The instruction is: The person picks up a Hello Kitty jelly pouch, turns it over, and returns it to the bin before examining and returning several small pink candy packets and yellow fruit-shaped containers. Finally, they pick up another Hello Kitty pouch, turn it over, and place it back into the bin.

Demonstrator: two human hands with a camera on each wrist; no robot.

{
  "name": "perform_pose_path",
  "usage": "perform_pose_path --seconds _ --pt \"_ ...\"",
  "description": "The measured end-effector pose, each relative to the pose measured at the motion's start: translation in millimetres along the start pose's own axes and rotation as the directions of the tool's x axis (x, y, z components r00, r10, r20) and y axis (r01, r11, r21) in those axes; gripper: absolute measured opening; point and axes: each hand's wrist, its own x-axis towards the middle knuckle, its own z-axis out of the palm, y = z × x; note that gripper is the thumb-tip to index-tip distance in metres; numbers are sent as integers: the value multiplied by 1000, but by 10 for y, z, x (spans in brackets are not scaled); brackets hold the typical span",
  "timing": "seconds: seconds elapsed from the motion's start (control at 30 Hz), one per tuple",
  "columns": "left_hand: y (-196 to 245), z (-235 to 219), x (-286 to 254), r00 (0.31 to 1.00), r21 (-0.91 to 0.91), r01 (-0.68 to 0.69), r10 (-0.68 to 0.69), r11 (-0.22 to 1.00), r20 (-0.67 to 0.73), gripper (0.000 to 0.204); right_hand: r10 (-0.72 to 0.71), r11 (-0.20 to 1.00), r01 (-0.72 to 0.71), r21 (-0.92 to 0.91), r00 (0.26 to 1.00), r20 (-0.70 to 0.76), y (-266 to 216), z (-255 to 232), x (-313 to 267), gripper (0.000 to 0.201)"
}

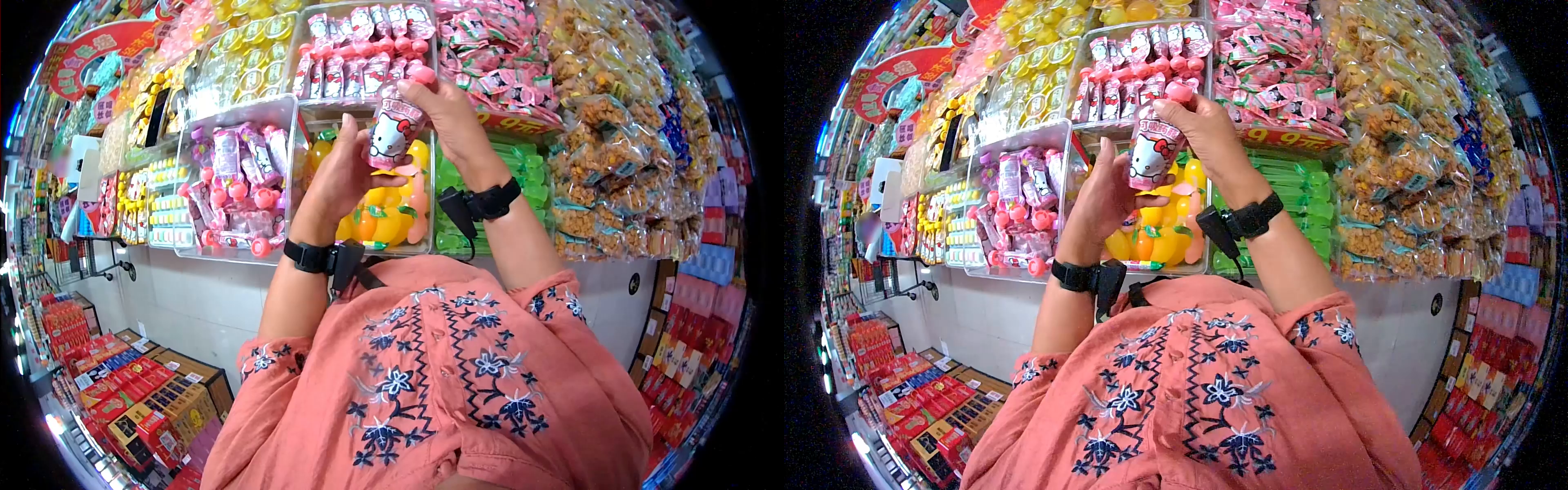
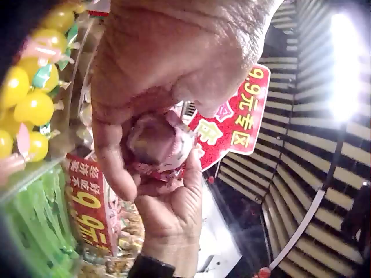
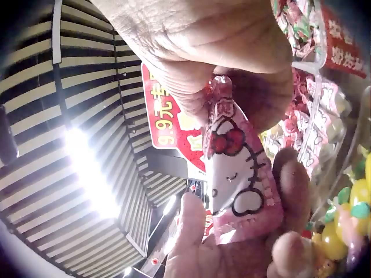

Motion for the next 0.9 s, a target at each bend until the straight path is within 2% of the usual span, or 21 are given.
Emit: perform_pose_path --seconds 0.1,0.13,0.23,0.4,0.5,0.53,0.57,0.63,0.73,0.83,0.87,0.9 --pt "-81 -118 3 989 168 -111 126 979 -76 57 21 999 -22 -49 1000 -22 42 -64 26 33" --pt "-85 -90 -11 978 213 -134 165 968 -132 44 22 999 -23 -46 999 -25 69 -80 35 33" --pt "-88 -104 6 972 253 -125 169 959 -162 38 29 999 -30 -31 999 -31 123 -94 66 32" --pt "-76 -116 51 968 183 -129 164 975 -190 37 107 994 -107 17 994 9 90 -135 61 24" --pt "-58 -83 87 961 88 -155 170 984 -217 35 50 990 -46 134 998 -27 105 -176 72 21" --pt "-44 -83 128 958 58 -173 182 983 -222 35 78 984 -69 165 996 -48 86 -163 91 18" --pt "-77 -142 204 946 95 -185 204 978 -252 35 86 985 -75 154 994 -64 45 -169 85 18" --pt "-11 -101 299 920 106 -243 264 964 -291 35 -5 996 10 90 999 -54 87 -229 164 22" --pt "143 -169 511 914 157 -260 295 953 -278 40 -16 997 22 77 997 -75 -73 -194 148 28" --pt "333 -135 690 900 231 -300 355 925 -252 48 94 987 -90 134 995 -24 -251 -199 178 32" --pt "382 -90 757 874 235 -325 386 916 -295 40 119 984 -118 132 993 -5 -288 -220 209 32" --pt "444 -65 813 867 267 -322 396 908 -303 45 116 989 -114 95 993 -13 -271 -259 258 32"
